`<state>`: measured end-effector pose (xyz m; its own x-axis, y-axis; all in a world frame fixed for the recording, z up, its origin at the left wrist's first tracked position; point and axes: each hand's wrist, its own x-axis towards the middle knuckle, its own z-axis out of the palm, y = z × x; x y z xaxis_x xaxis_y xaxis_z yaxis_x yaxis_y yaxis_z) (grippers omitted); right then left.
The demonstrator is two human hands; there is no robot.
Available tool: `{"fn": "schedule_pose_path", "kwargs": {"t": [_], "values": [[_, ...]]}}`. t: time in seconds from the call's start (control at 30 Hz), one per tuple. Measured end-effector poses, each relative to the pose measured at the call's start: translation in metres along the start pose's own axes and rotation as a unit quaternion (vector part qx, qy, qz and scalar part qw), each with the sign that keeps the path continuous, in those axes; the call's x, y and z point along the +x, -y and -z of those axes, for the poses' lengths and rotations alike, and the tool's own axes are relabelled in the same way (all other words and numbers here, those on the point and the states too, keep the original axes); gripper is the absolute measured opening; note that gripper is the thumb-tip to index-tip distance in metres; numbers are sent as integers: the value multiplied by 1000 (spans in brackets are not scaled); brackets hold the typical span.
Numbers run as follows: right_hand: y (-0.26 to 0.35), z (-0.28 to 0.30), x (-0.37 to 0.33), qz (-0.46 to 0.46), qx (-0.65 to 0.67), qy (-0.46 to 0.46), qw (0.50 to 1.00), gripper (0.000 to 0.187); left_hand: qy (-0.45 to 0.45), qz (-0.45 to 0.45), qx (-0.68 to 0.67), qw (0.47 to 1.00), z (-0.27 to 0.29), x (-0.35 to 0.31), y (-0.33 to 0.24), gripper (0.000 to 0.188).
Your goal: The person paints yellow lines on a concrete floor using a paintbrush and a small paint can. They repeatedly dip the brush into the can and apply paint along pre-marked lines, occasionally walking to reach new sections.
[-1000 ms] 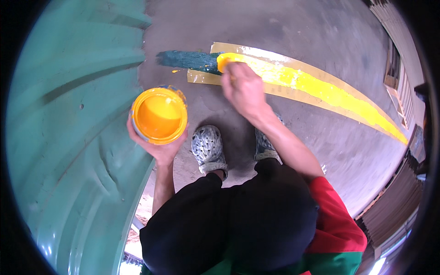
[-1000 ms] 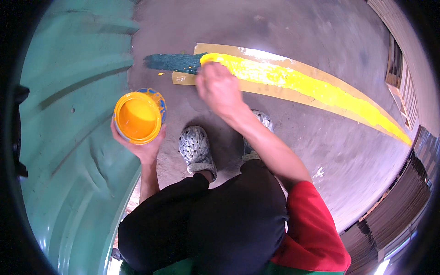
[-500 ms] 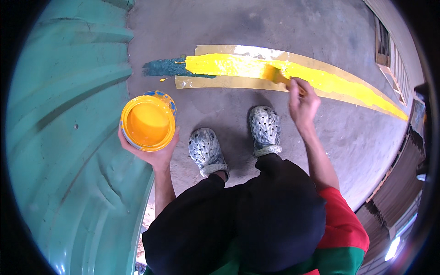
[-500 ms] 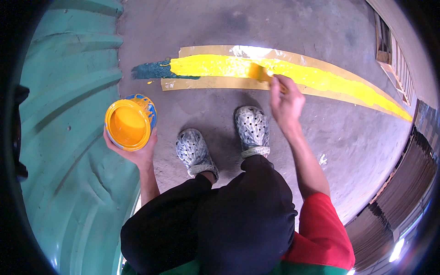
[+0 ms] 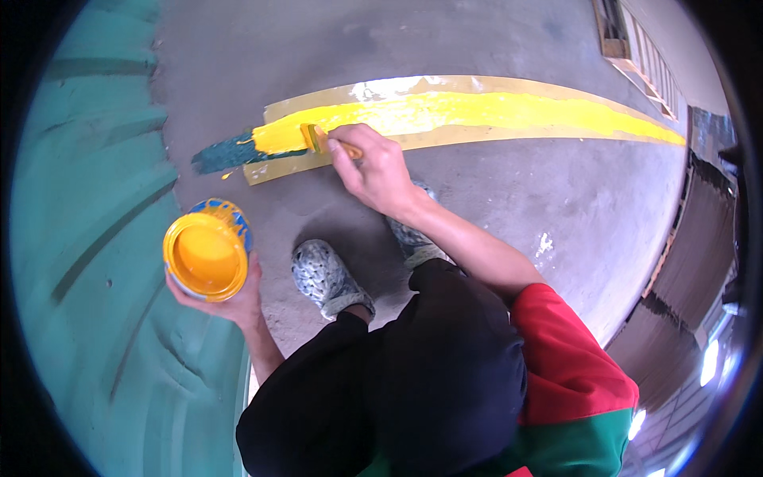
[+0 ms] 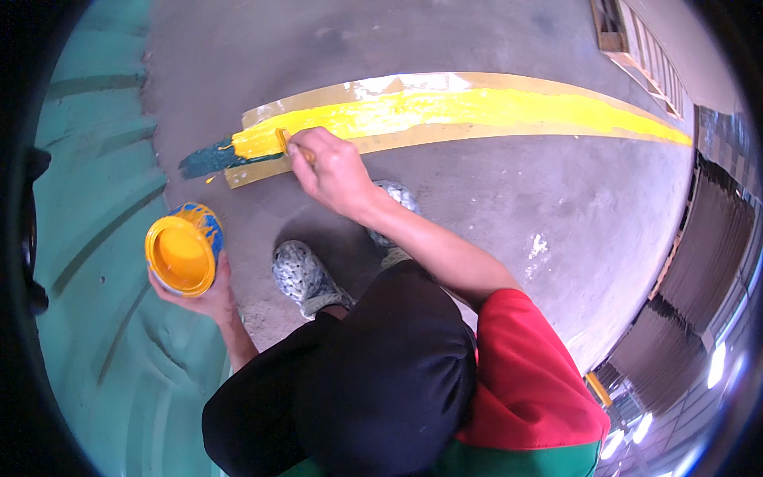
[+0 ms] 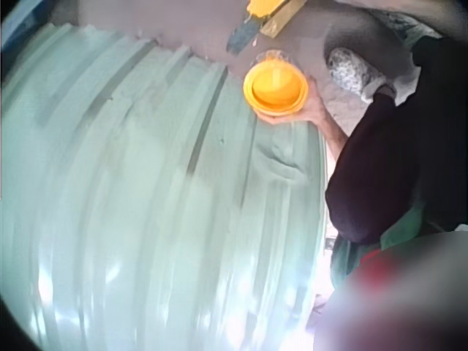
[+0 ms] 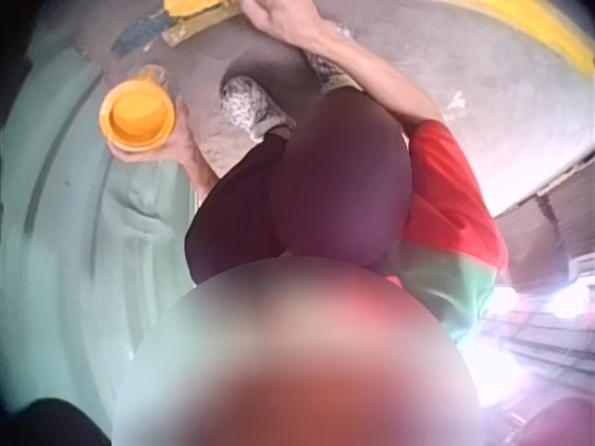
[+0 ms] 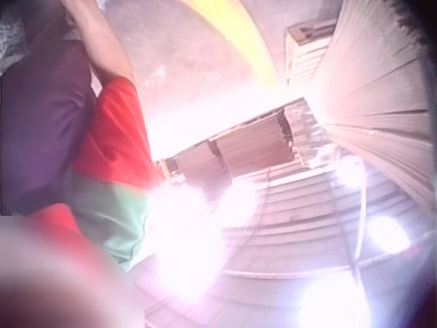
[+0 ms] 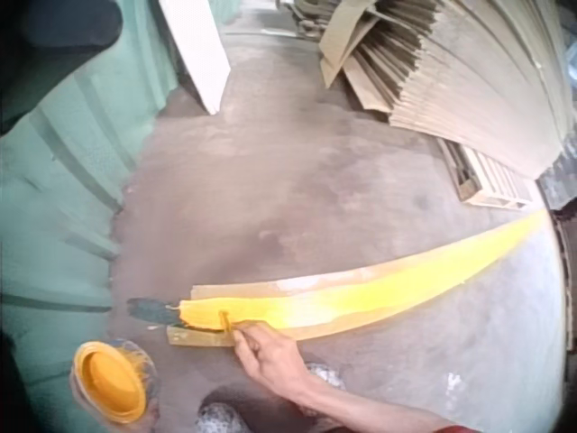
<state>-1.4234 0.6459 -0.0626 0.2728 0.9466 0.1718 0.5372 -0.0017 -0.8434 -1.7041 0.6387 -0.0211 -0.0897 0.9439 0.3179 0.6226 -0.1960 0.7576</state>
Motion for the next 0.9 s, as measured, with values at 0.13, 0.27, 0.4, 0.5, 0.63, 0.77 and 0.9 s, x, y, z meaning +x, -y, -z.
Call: {"fn": "schedule_pose_path", "kwargs": {"t": [0.13,0.27,0.4,0.5,0.63,0.77,0.9], "values": [[-38,66,-12,-116,-41,-29,992,19,-8,-9,16,1000,-5,2,0,124],[-79,166,-29,-239,-126,-106,957,23,-6,-16,27,999,-11,3,-1,122],[-112,251,-35,-240,-222,-195,925,24,-4,-21,40,999,-17,6,-5,121],[-132,287,-38,-162,-371,-193,894,14,2,-51,52,997,-18,9,-7,118],[-139,270,-40,-105,-434,-138,884,4,-4,-35,28,999,-18,9,-9,117],[-108,207,-44,-26,-349,-85,933,12,-21,-17,26,999,-20,11,-13,116],[-80,197,-45,-133,-150,-113,973,21,-29,-28,3,999,-23,17,-24,107]]}}
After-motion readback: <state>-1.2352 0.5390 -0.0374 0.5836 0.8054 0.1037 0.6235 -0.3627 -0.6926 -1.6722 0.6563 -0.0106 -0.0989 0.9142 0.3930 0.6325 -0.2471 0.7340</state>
